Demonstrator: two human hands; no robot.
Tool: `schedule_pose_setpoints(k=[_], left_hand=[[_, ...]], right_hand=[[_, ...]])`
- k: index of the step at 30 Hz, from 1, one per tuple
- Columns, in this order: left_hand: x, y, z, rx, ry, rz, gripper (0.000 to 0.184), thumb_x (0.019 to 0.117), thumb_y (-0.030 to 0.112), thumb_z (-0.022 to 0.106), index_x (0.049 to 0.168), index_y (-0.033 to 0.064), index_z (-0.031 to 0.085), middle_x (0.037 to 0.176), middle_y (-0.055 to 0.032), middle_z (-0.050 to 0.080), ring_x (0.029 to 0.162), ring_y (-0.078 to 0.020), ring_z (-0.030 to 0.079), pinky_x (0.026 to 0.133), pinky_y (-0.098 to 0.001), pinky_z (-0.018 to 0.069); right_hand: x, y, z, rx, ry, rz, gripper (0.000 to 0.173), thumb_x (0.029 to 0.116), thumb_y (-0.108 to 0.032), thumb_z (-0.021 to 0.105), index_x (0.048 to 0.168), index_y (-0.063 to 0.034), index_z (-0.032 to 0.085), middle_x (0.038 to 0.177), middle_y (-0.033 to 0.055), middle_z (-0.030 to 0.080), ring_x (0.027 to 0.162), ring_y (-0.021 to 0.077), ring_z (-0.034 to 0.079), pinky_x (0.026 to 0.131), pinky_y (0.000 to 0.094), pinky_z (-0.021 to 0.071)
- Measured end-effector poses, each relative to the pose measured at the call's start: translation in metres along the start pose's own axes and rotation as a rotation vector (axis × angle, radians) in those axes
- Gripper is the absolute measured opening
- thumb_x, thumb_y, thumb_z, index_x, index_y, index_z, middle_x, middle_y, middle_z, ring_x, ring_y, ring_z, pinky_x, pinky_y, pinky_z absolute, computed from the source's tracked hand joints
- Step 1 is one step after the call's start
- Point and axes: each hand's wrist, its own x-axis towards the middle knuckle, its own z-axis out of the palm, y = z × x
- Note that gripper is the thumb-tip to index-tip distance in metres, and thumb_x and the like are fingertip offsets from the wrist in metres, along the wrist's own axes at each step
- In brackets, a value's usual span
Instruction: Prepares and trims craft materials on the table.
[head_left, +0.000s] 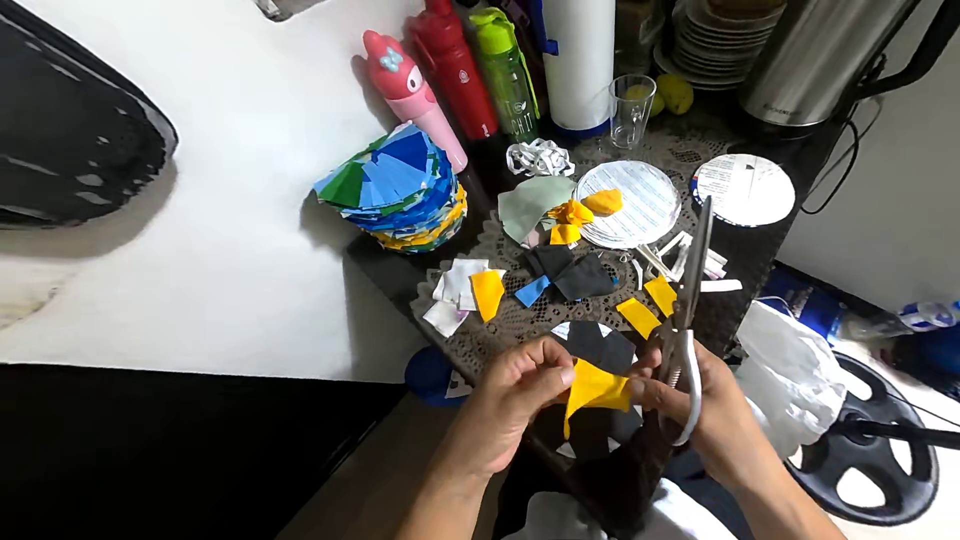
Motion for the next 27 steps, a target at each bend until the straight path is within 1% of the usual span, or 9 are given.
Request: schedule_pose_setpoints(k=[3, 8, 12, 15, 19, 21, 23, 25, 27], left_hand=[[-0.002, -0.015, 0.003, -0.133, 0.078, -0.077, 0.018, 0.0960, 0.006, 0.054, 0.087, 0.0151, 0.068, 0.082, 0.0036, 0.071, 0.076, -0.0052, 0.069, 0.074, -0.0245, 0.0599], [-0.011, -0.029, 0.017, -0.151, 0.143, -0.209, 0.026, 0.1054, 0.012, 0.039, 0.097, 0.0071, 0.063, 0.089, -0.0020, 0.073, 0.082, -0.0131, 0.073, 0.077, -0.0304, 0.0625], [-0.023, -0.037, 0.027, -0.284, -0.011, -0.388, 0.060, 0.1119, 0.035, 0.020, 0.091, 0.0084, 0.070, 0.085, -0.0026, 0.076, 0.079, -0.0129, 0.074, 0.072, -0.0286, 0.0618], [-0.022, -0.040, 0.030, -0.528, -0.129, -0.523, 0.086, 0.1063, 0.059, 0.005, 0.099, 0.0098, 0.075, 0.094, -0.0056, 0.078, 0.087, -0.0158, 0.075, 0.077, -0.0312, 0.0616], [-0.014, -0.038, 0.027, -0.783, -0.001, -0.602, 0.080, 0.1027, 0.068, 0.015, 0.107, 0.0084, 0.068, 0.095, -0.0105, 0.076, 0.084, -0.0211, 0.075, 0.073, -0.0345, 0.0627], [-0.014, -0.039, 0.022, -0.795, -0.012, -0.598, 0.061, 0.1065, 0.056, 0.031, 0.106, 0.0087, 0.070, 0.096, -0.0094, 0.075, 0.088, -0.0206, 0.075, 0.079, -0.0357, 0.0628], [-0.016, -0.036, 0.024, -0.691, -0.005, -0.527, 0.032, 0.1079, 0.023, 0.043, 0.100, 0.0099, 0.070, 0.093, -0.0050, 0.075, 0.086, -0.0152, 0.074, 0.079, -0.0315, 0.0627], [-0.019, -0.028, 0.032, -0.528, 0.073, -0.409, 0.022, 0.1003, 0.004, 0.050, 0.094, 0.0096, 0.071, 0.087, -0.0021, 0.075, 0.080, -0.0112, 0.074, 0.075, -0.0282, 0.0628], [-0.021, -0.025, 0.037, -0.386, 0.095, -0.290, 0.019, 0.0996, 0.003, 0.054, 0.096, 0.0071, 0.073, 0.088, -0.0021, 0.075, 0.081, -0.0103, 0.073, 0.078, -0.0282, 0.0621]], right_hand=[[0.004, -0.006, -0.004, 0.005, -0.044, 0.003, 0.020, 0.0856, -0.001, 0.073, 0.097, -0.0102, 0.058, 0.082, -0.0052, 0.067, 0.071, 0.0056, 0.067, 0.067, 0.0229, 0.0589], [0.022, -0.028, -0.005, -0.296, -0.168, -0.067, 0.018, 0.0873, 0.001, 0.069, 0.098, -0.0093, 0.059, 0.084, -0.0073, 0.066, 0.073, -0.0007, 0.064, 0.066, 0.0151, 0.0549], [0.036, -0.042, -0.004, -0.467, -0.297, -0.155, 0.014, 0.0890, -0.005, 0.070, 0.099, -0.0084, 0.061, 0.084, -0.0071, 0.065, 0.073, -0.0028, 0.061, 0.065, 0.0129, 0.0512], [0.033, -0.045, -0.003, -0.557, -0.397, -0.192, 0.011, 0.0894, -0.005, 0.068, 0.097, -0.0085, 0.062, 0.086, -0.0065, 0.066, 0.075, -0.0041, 0.061, 0.067, 0.0125, 0.0517], [0.020, -0.042, -0.008, -0.676, -0.504, -0.263, 0.011, 0.0832, -0.004, 0.068, 0.093, -0.0080, 0.063, 0.085, -0.0041, 0.065, 0.080, -0.0051, 0.061, 0.070, 0.0114, 0.0504], [0.012, -0.040, -0.013, -0.739, -0.522, -0.279, 0.011, 0.0797, -0.006, 0.067, 0.090, -0.0092, 0.065, 0.085, -0.0035, 0.065, 0.083, -0.0039, 0.060, 0.073, 0.0127, 0.0499], [0.006, -0.035, -0.020, -0.721, -0.505, -0.280, 0.014, 0.0764, -0.004, 0.065, 0.090, -0.0088, 0.066, 0.086, -0.0036, 0.067, 0.085, -0.0044, 0.062, 0.076, 0.0121, 0.0514], [0.000, -0.028, -0.026, -0.623, -0.424, -0.257, 0.009, 0.0845, -0.007, 0.069, 0.093, -0.0080, 0.064, 0.088, -0.0046, 0.068, 0.084, -0.0053, 0.064, 0.076, 0.0115, 0.0532], [-0.004, -0.020, -0.031, -0.475, -0.291, -0.199, 0.012, 0.0920, -0.017, 0.072, 0.100, -0.0124, 0.065, 0.094, -0.0069, 0.071, 0.086, -0.0026, 0.066, 0.075, 0.0141, 0.0557]])
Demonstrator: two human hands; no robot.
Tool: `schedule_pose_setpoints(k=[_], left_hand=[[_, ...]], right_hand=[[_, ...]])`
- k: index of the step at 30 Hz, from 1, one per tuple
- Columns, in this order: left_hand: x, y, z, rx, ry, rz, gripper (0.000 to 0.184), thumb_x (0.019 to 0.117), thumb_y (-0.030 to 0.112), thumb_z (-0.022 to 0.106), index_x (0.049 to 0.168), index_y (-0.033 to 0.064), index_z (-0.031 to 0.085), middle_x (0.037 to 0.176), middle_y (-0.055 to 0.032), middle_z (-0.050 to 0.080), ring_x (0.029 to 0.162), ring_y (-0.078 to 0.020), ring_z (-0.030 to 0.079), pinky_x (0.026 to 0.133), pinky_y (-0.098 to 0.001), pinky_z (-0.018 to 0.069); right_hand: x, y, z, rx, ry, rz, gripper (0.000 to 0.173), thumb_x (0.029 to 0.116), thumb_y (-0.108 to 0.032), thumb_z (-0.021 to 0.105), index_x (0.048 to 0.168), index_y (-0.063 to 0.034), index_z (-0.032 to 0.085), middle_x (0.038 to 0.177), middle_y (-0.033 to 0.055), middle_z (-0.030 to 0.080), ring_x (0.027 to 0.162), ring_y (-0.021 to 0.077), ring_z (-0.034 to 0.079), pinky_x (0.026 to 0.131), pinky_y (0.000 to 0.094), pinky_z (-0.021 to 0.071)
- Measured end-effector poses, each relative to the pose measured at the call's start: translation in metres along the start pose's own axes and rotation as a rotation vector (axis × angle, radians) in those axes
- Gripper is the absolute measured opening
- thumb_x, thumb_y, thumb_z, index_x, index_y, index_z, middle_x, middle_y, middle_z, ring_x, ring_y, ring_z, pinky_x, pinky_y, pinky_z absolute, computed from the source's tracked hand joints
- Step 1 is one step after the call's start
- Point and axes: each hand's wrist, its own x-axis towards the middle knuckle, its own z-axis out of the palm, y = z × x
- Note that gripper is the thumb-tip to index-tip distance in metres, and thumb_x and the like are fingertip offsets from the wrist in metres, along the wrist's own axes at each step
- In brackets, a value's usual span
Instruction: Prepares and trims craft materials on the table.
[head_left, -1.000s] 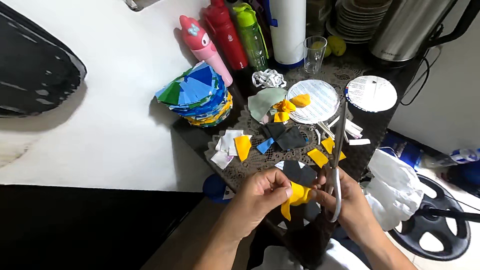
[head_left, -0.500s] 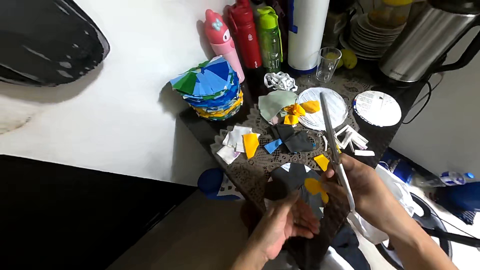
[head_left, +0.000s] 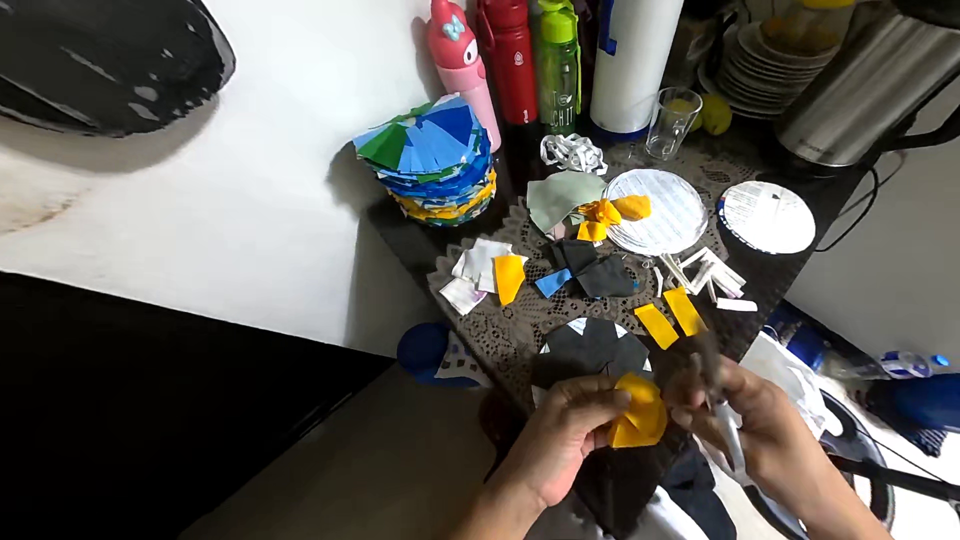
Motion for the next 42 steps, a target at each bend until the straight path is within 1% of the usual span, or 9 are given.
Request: schedule_pose_setpoints(k=[4, 11, 15, 18, 22, 26, 29, 32, 42], left_hand=[[-0.001, -0.002, 0.002, 0.158, -0.035, 0.208, 0.016, 0.0976, 0.005, 0.061, 0.095, 0.0071, 0.077, 0.088, 0.0008, 0.076, 0.083, -0.0066, 0.072, 0.080, -0.0255, 0.0611], [0.008, 0.002, -0.005, 0.625, -0.080, 0.763, 0.013, 0.0975, 0.014, 0.066, 0.100, 0.0050, 0.075, 0.097, 0.0046, 0.075, 0.091, 0.0011, 0.069, 0.083, -0.0173, 0.0580], [0.014, 0.006, -0.006, 0.558, -0.188, 0.830, 0.019, 0.1010, 0.007, 0.058, 0.119, 0.0136, 0.058, 0.109, 0.0106, 0.067, 0.097, 0.0033, 0.064, 0.084, -0.0153, 0.0554], [0.015, 0.006, -0.012, 0.434, -0.350, 0.761, 0.018, 0.1052, 0.015, 0.054, 0.116, 0.0236, 0.066, 0.109, 0.0148, 0.065, 0.102, 0.0050, 0.060, 0.087, -0.0140, 0.0513], [0.012, 0.014, -0.015, 0.296, -0.523, 0.573, 0.017, 0.1009, 0.018, 0.062, 0.111, 0.0201, 0.076, 0.115, 0.0093, 0.070, 0.111, -0.0004, 0.062, 0.095, -0.0198, 0.0523], [0.001, 0.033, 0.003, 0.929, -0.200, 1.019, 0.015, 0.0968, 0.005, 0.063, 0.100, 0.0060, 0.078, 0.100, -0.0041, 0.075, 0.096, -0.0031, 0.069, 0.086, -0.0152, 0.0561], [-0.003, 0.059, 0.012, 1.568, -0.081, 1.327, 0.020, 0.1001, 0.007, 0.056, 0.099, 0.0089, 0.076, 0.101, -0.0080, 0.076, 0.094, -0.0140, 0.072, 0.082, -0.0228, 0.0563], [0.003, 0.080, 0.017, 1.738, -0.148, 1.257, 0.021, 0.0982, 0.001, 0.052, 0.097, 0.0057, 0.073, 0.105, -0.0108, 0.075, 0.097, -0.0194, 0.073, 0.082, -0.0279, 0.0591], [0.007, 0.088, 0.026, 1.372, -0.221, 0.881, 0.019, 0.0942, 0.013, 0.062, 0.099, 0.0098, 0.079, 0.104, -0.0013, 0.075, 0.097, 0.0012, 0.068, 0.085, -0.0128, 0.0548]], right_hand=[[-0.003, 0.007, 0.005, 0.177, 0.091, 0.116, 0.022, 0.0899, -0.022, 0.075, 0.107, -0.0143, 0.064, 0.105, -0.0079, 0.072, 0.082, -0.0040, 0.064, 0.068, 0.0130, 0.0529], [0.012, -0.009, 0.006, 0.208, 0.042, 0.033, 0.017, 0.0888, -0.007, 0.073, 0.098, -0.0140, 0.060, 0.087, -0.0121, 0.065, 0.077, -0.0060, 0.061, 0.067, 0.0110, 0.0521], [0.023, -0.029, -0.003, 0.119, -0.014, -0.039, 0.013, 0.0911, -0.007, 0.070, 0.098, -0.0117, 0.061, 0.088, -0.0106, 0.063, 0.077, -0.0075, 0.059, 0.066, 0.0093, 0.0497], [0.028, -0.039, -0.007, 0.057, -0.031, -0.045, 0.012, 0.0905, -0.005, 0.069, 0.098, -0.0104, 0.061, 0.087, -0.0097, 0.064, 0.078, -0.0072, 0.060, 0.069, 0.0096, 0.0507], [0.026, -0.041, -0.008, 0.035, -0.037, -0.061, 0.013, 0.0891, -0.001, 0.067, 0.097, -0.0096, 0.062, 0.090, -0.0083, 0.065, 0.081, -0.0068, 0.060, 0.072, 0.0098, 0.0511], [0.022, -0.029, -0.001, 0.101, 0.034, -0.078, 0.015, 0.0878, 0.001, 0.066, 0.097, -0.0102, 0.061, 0.094, -0.0085, 0.065, 0.084, -0.0063, 0.060, 0.073, 0.0105, 0.0515], [0.024, -0.019, 0.005, 0.197, 0.121, -0.053, 0.019, 0.0854, 0.002, 0.068, 0.096, -0.0129, 0.062, 0.092, -0.0109, 0.065, 0.081, -0.0058, 0.061, 0.071, 0.0115, 0.0522], [0.035, -0.014, 0.010, 0.234, 0.181, -0.046, 0.018, 0.0845, 0.004, 0.068, 0.094, -0.0107, 0.063, 0.090, -0.0089, 0.065, 0.082, -0.0030, 0.062, 0.074, 0.0147, 0.0535], [0.039, -0.013, 0.004, 0.396, 0.201, -0.030, 0.020, 0.0853, 0.007, 0.063, 0.093, -0.0109, 0.060, 0.091, -0.0068, 0.066, 0.080, -0.0005, 0.063, 0.071, 0.0160, 0.0537]])
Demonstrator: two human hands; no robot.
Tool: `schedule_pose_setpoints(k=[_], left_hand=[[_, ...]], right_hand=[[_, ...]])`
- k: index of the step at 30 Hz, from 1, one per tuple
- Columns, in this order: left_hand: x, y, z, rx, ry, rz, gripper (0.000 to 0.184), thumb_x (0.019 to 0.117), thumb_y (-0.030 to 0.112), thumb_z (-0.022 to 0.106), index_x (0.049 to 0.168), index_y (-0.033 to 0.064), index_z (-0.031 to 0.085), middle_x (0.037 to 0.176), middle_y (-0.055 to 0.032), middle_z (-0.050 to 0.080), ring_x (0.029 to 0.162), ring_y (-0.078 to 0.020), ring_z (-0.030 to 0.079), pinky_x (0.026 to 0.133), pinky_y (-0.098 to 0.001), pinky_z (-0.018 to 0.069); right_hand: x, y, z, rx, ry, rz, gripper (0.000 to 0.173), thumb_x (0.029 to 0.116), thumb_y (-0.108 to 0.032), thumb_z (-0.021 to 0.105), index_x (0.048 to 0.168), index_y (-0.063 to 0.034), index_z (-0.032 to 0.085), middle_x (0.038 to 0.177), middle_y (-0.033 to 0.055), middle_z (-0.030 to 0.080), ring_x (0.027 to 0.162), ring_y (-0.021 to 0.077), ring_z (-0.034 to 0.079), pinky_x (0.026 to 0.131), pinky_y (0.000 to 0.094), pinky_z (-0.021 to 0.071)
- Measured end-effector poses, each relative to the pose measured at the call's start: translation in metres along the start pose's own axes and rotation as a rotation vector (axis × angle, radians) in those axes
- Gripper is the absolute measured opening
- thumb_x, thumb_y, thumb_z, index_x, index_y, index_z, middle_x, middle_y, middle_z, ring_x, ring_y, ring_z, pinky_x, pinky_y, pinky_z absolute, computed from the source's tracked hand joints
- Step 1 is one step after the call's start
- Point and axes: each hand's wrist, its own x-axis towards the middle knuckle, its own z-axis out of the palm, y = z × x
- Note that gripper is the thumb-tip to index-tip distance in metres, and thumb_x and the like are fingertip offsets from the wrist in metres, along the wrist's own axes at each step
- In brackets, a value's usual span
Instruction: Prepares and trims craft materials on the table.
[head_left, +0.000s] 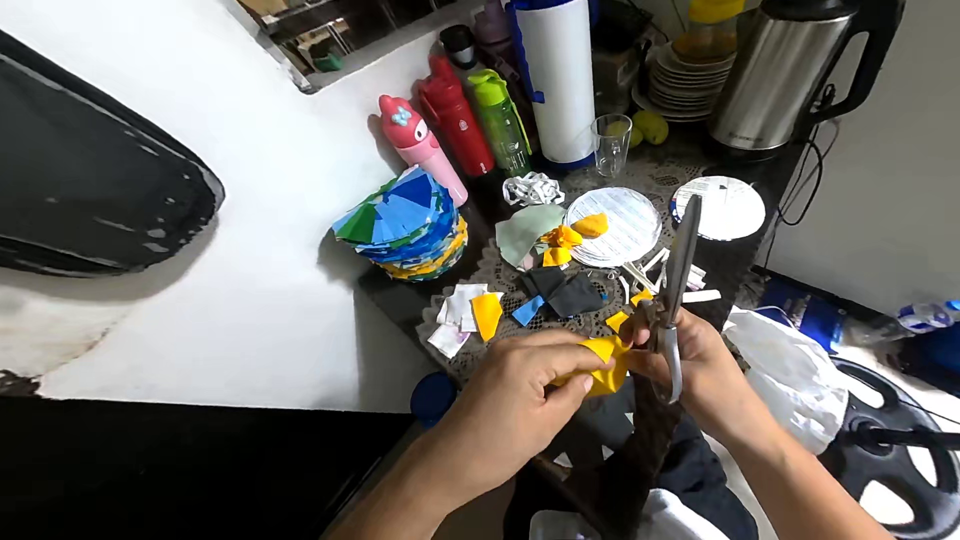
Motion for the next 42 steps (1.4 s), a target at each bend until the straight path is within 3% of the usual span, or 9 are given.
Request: schedule_pose_setpoints(k=[2, 4, 7, 10, 14, 19, 28, 42], left_hand=[[0.002, -0.003, 0.005, -0.054, 0.052, 0.006, 0.016, 0.0928, 0.011, 0.066, 0.104, 0.0083, 0.077, 0.103, -0.0010, 0.072, 0.097, 0.0004, 0.067, 0.084, -0.0133, 0.0555], [0.005, -0.005, 0.007, -0.074, 0.081, 0.012, 0.017, 0.0911, 0.010, 0.068, 0.107, 0.0082, 0.075, 0.103, 0.0004, 0.069, 0.098, 0.0000, 0.064, 0.085, -0.0140, 0.0545], [0.009, -0.006, 0.004, -0.142, 0.081, 0.008, 0.022, 0.0904, 0.007, 0.068, 0.111, 0.0065, 0.075, 0.106, -0.0007, 0.069, 0.100, -0.0018, 0.065, 0.086, -0.0160, 0.0563], [0.014, -0.006, -0.001, -0.229, 0.046, -0.022, 0.026, 0.0903, 0.005, 0.068, 0.115, 0.0049, 0.074, 0.111, -0.0028, 0.069, 0.102, -0.0048, 0.067, 0.085, -0.0186, 0.0595], [0.020, -0.005, -0.004, -0.368, -0.001, -0.016, 0.030, 0.0903, 0.002, 0.068, 0.120, 0.0026, 0.072, 0.116, -0.0033, 0.069, 0.105, -0.0071, 0.068, 0.086, -0.0213, 0.0606], [0.024, -0.002, -0.006, -0.473, -0.063, -0.010, 0.032, 0.0894, 0.001, 0.069, 0.121, 0.0046, 0.072, 0.116, -0.0006, 0.069, 0.105, -0.0065, 0.067, 0.088, -0.0214, 0.0602], [0.022, 0.001, -0.004, -0.486, -0.123, -0.032, 0.037, 0.0876, -0.001, 0.069, 0.124, 0.0040, 0.071, 0.118, -0.0022, 0.068, 0.108, -0.0083, 0.067, 0.089, -0.0221, 0.0601], [0.020, 0.003, -0.001, -0.453, -0.132, -0.032, 0.041, 0.0853, -0.002, 0.069, 0.126, 0.0024, 0.070, 0.120, -0.0042, 0.068, 0.109, -0.0084, 0.067, 0.089, -0.0223, 0.0606]], right_hand=[[-0.005, 0.002, -0.004, 0.045, 0.005, 0.027, 0.018, 0.0871, 0.004, 0.064, 0.093, -0.0124, 0.060, 0.089, -0.0074, 0.066, 0.080, 0.0008, 0.064, 0.072, 0.0180, 0.0554], [-0.018, 0.007, -0.011, 0.083, -0.020, 0.047, 0.011, 0.0924, -0.015, 0.072, 0.094, -0.0164, 0.061, 0.086, -0.0101, 0.066, 0.078, 0.0003, 0.064, 0.071, 0.0182, 0.0552], [-0.047, 0.016, -0.021, 0.083, -0.058, 0.080, 0.032, 0.0874, -0.051, 0.075, 0.098, -0.0231, 0.065, 0.083, -0.0138, 0.064, 0.075, -0.0026, 0.062, 0.067, 0.0161, 0.0535], [-0.082, 0.025, -0.035, 0.017, -0.182, 0.113, 0.054, 0.0862, -0.073, 0.063, 0.106, -0.0225, 0.063, 0.086, -0.0148, 0.062, 0.078, -0.0069, 0.058, 0.068, 0.0135, 0.0494], [-0.111, 0.022, -0.050, -0.047, -0.260, 0.276, 0.061, 0.0832, -0.075, 0.062, 0.099, -0.0170, 0.064, 0.078, -0.0147, 0.059, 0.068, -0.0100, 0.053, 0.060, 0.0103, 0.0436], [-0.115, 0.014, -0.056, -0.231, -0.331, 0.365, 0.074, 0.0823, -0.080, 0.057, 0.097, -0.0081, 0.067, 0.071, -0.0099, 0.055, 0.061, -0.0063, 0.049, 0.055, 0.0139, 0.0407], [-0.089, 0.009, -0.044, -0.273, -0.366, 0.318, 0.073, 0.0805, -0.083, 0.057, 0.094, -0.0119, 0.064, 0.066, -0.0112, 0.050, 0.056, -0.0062, 0.045, 0.050, 0.0139, 0.0366], [-0.077, 0.006, -0.035, -0.303, -0.352, 0.293, 0.071, 0.0789, -0.083, 0.058, 0.089, -0.0133, 0.063, 0.066, -0.0130, 0.048, 0.057, -0.0082, 0.043, 0.050, 0.0122, 0.0348]])
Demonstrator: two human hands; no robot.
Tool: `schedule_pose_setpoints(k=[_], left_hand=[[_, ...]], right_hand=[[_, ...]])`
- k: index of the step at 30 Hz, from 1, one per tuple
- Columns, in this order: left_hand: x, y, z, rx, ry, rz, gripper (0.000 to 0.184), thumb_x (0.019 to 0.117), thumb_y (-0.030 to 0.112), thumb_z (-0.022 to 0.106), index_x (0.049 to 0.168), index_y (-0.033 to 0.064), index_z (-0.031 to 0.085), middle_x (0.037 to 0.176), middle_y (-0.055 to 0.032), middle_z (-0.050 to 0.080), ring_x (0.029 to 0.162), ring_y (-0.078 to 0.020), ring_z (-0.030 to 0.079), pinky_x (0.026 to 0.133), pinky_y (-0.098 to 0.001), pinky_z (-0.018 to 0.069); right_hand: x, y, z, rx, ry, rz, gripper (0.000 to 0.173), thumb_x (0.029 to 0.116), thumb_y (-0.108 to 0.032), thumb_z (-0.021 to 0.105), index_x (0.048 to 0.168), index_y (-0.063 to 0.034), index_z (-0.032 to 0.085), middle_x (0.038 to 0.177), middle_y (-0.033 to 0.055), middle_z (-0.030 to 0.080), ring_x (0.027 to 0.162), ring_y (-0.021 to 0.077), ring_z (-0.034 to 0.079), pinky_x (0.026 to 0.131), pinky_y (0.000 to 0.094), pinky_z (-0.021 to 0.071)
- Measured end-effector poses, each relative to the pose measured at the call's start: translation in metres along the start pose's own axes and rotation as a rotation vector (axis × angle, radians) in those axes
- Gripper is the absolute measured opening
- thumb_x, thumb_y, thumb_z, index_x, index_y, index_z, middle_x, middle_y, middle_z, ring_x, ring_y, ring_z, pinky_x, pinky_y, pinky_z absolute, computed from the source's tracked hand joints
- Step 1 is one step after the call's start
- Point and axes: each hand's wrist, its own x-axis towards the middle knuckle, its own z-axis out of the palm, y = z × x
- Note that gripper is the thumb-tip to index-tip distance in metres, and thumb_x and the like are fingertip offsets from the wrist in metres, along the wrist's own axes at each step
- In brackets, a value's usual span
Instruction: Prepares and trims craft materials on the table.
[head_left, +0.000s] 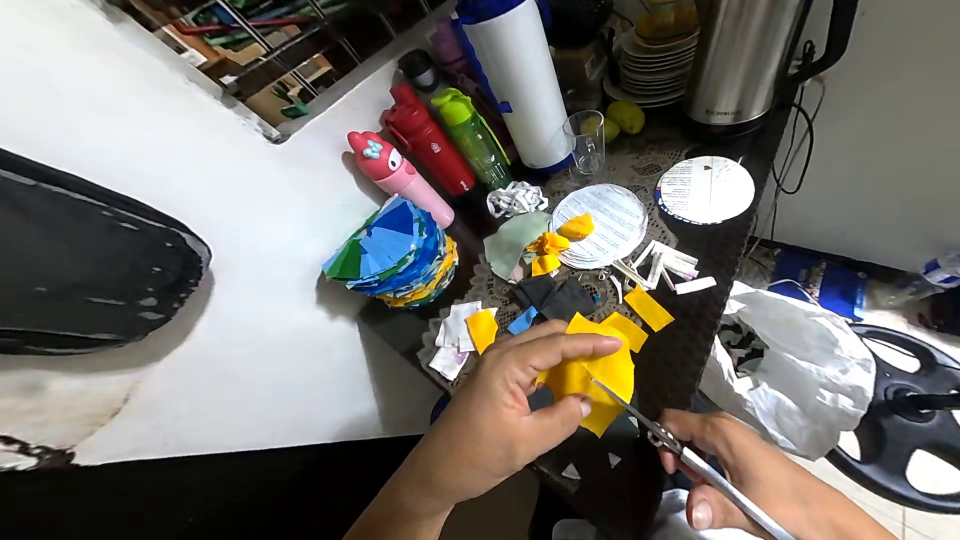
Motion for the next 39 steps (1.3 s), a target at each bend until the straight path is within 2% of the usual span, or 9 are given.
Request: schedule_pose_setpoints(k=[8, 14, 24, 39], left_hand=[[-0.001, 0.000, 0.001, -0.006, -0.001, 0.003, 0.040, 0.0866, -0.001, 0.069, 0.126, 0.0018, 0.070, 0.120, -0.0048, 0.068, 0.109, -0.0090, 0.067, 0.089, -0.0226, 0.0604], [-0.001, 0.002, 0.001, -0.026, 0.000, -0.002, 0.043, 0.0871, -0.002, 0.069, 0.129, 0.0007, 0.067, 0.124, -0.0049, 0.067, 0.110, -0.0095, 0.067, 0.090, -0.0235, 0.0607], [-0.002, 0.003, 0.002, -0.041, 0.007, -0.007, 0.045, 0.0870, -0.002, 0.069, 0.132, 0.0002, 0.065, 0.127, -0.0056, 0.066, 0.112, -0.0105, 0.067, 0.091, -0.0245, 0.0608], [-0.004, 0.002, 0.000, -0.059, 0.012, -0.009, 0.046, 0.0870, -0.003, 0.069, 0.132, -0.0004, 0.064, 0.128, -0.0052, 0.065, 0.114, -0.0102, 0.066, 0.092, -0.0245, 0.0598]], right_hand=[[-0.001, 0.000, 0.001, 0.050, 0.023, 0.010, 0.068, 0.0785, -0.082, 0.060, 0.086, -0.0148, 0.062, 0.064, -0.0143, 0.047, 0.053, -0.0097, 0.043, 0.048, 0.0107, 0.0340], [-0.002, 0.007, 0.003, 0.065, 0.051, -0.053, 0.062, 0.0817, -0.077, 0.062, 0.083, -0.0149, 0.062, 0.063, -0.0143, 0.048, 0.054, -0.0104, 0.043, 0.048, 0.0098, 0.0334], [-0.003, 0.009, 0.004, 0.094, 0.088, -0.064, 0.056, 0.0822, -0.071, 0.068, 0.074, -0.0166, 0.061, 0.058, -0.0158, 0.045, 0.050, -0.0116, 0.039, 0.045, 0.0091, 0.0298], [-0.002, 0.014, 0.005, 0.086, 0.118, -0.095, 0.052, 0.0825, -0.067, 0.071, 0.071, -0.0164, 0.062, 0.056, -0.0162, 0.046, 0.050, -0.0127, 0.039, 0.044, 0.0090, 0.0290]])
